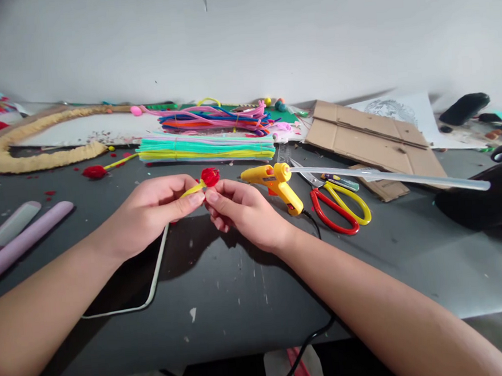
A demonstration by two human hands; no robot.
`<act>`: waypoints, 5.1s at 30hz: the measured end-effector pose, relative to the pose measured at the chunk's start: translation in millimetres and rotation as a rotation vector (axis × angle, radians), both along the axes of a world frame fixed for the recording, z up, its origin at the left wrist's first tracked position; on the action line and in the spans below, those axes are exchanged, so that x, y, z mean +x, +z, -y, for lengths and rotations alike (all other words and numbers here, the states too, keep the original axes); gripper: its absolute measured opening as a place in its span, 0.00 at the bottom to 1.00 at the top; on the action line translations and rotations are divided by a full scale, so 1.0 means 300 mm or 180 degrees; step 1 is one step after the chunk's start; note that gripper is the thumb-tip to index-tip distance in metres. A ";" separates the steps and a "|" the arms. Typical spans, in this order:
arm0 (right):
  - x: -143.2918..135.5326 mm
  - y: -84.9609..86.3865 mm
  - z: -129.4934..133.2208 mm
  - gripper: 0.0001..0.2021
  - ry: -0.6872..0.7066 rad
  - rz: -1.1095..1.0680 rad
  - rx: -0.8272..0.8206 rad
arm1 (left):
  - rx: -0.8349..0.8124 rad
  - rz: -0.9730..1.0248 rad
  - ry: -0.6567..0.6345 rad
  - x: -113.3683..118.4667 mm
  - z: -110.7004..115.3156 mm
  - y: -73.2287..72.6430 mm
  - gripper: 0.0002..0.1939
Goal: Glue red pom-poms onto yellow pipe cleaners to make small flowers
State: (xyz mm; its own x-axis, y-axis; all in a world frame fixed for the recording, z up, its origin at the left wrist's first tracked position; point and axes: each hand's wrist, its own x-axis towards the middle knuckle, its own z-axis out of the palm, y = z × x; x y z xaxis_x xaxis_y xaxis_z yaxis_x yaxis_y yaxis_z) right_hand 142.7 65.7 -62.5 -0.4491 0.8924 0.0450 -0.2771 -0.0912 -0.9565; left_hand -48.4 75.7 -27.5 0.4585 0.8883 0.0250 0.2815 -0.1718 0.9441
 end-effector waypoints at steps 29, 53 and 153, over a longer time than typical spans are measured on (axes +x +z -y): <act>0.003 0.014 0.011 0.17 -0.1064 0.1204 0.0973 | 0.1807 -0.2483 0.0480 -0.052 0.004 0.011 0.12; 0.004 0.006 -0.006 0.18 -0.1054 0.1384 0.0792 | 0.2348 -0.2569 0.0163 -0.045 0.001 -0.016 0.13; -0.038 0.000 -0.006 0.10 -0.0566 0.1281 0.0887 | 0.0113 -0.0207 0.0684 -0.048 -0.046 -0.015 0.15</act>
